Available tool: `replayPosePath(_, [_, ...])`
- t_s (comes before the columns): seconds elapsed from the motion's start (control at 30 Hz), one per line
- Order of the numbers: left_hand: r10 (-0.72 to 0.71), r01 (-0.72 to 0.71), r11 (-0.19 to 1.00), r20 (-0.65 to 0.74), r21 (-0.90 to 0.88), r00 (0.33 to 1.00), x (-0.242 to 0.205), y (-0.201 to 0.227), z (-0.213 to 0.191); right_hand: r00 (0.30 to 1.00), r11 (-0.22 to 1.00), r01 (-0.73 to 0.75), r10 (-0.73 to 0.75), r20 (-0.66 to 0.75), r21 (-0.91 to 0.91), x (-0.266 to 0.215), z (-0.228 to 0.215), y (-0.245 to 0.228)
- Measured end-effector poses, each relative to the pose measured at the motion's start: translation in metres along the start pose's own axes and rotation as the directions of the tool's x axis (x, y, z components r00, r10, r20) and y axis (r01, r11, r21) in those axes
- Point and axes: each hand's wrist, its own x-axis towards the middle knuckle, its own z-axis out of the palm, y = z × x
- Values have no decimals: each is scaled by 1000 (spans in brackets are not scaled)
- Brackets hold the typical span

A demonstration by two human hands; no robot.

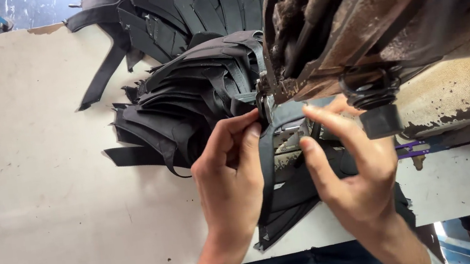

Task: Stitch together black synthetic or leather components of a shoe upper using an industrial sewing machine.

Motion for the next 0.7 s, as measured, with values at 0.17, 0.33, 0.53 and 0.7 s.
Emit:
replayPosePath(0.17, [95, -81, 983, -74, 167, 993, -7, 5, 7, 930, 893, -348, 290, 226, 286, -29, 14, -5])
replayPosePath(0.33, [450, -396, 807, -20, 438, 893, 12, 19, -5, 893, 802, -438, 336, 298, 406, -20, 3, -3])
replayPosePath(0.53, [287, -352, 909, 275, 225, 918, 44, 17, -28, 911, 824, -396, 298, 286, 404, -9, -2, -12])
replayPosePath(0.7, [123, -156, 987, 397, 49, 909, 55, 12, -27, 963, 946, -237, 199, 185, 220, 5, -7, -6])
